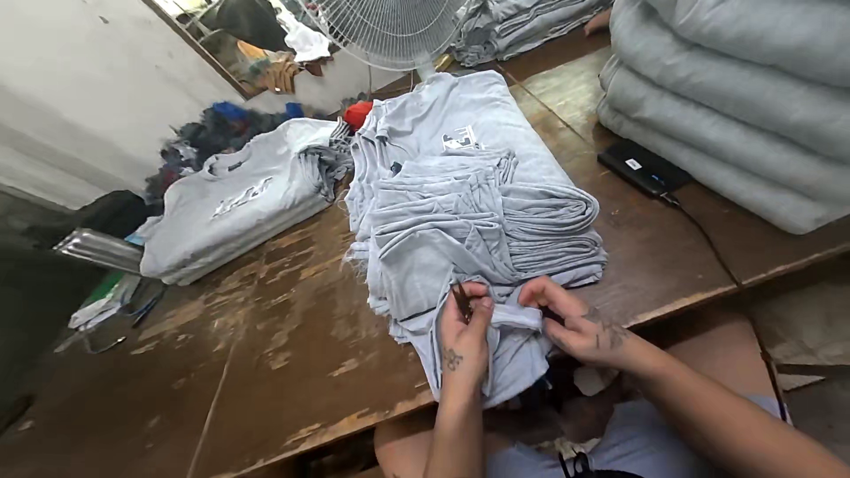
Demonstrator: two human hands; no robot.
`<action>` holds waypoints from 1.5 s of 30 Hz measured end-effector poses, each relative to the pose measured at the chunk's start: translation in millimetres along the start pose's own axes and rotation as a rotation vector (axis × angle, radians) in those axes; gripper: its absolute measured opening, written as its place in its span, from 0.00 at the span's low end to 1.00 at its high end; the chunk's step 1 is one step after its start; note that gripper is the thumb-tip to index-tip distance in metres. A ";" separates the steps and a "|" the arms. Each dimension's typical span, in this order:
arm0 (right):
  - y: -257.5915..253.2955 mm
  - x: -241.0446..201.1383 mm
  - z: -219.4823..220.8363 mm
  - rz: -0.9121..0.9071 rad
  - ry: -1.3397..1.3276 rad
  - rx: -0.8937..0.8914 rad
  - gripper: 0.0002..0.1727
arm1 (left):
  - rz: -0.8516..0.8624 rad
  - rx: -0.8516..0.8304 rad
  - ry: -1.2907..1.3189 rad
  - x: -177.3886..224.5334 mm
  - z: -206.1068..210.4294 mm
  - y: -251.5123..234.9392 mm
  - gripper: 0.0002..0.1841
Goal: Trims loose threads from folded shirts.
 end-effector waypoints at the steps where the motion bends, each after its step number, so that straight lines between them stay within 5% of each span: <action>1: 1.7 -3.0 0.2 -0.022 0.031 -0.021 0.21 | -0.002 0.024 0.023 -1.8 -1.3 0.6 0.09; 6: 3.1 -7.9 7.3 -0.264 0.550 0.087 0.13 | -0.014 0.051 -0.001 -2.9 -2.1 2.8 0.10; 8: 5.9 -4.0 -8.2 -0.248 0.557 0.095 0.09 | -0.007 0.011 -0.036 -0.6 -1.2 4.3 0.11; 14: 37.9 -5.6 -70.6 -0.153 0.373 -0.051 0.18 | 0.045 -0.121 -0.055 -0.6 -2.2 9.8 0.11; 20: 17.2 -18.5 -22.5 -0.088 0.527 0.026 0.28 | 0.059 -0.120 -0.025 -1.7 3.0 10.3 0.11; 25: 12.9 -8.0 -4.4 -0.296 0.575 0.087 0.09 | 0.089 -0.233 -0.111 1.5 1.0 13.8 0.16; 32: 40.8 -12.2 -67.9 -0.230 0.517 -0.059 0.17 | 0.144 -0.284 -0.188 2.1 -1.6 16.4 0.15; 38: 21.2 -22.7 -23.3 -0.106 0.615 0.031 0.32 | 0.087 -0.221 -0.154 0.8 3.9 13.2 0.14; 41: 13.6 -9.5 -0.1 -0.272 0.640 0.133 0.13 | 0.115 -0.235 -0.156 2.7 2.9 16.1 0.15; 45: 19.6 -11.1 -10.8 -0.256 0.629 0.047 0.10 | 0.206 -0.305 -0.336 3.9 -1.7 21.1 0.18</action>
Point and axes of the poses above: each hand's wrist, its own y-axis away from the middle knuckle, its own z-axis out of the palm, x = y × z, the point moved 7 cm from there along -y, towards the middle knuckle, and after that the axes turned 15 degrees about x, right-handed, at the moved point
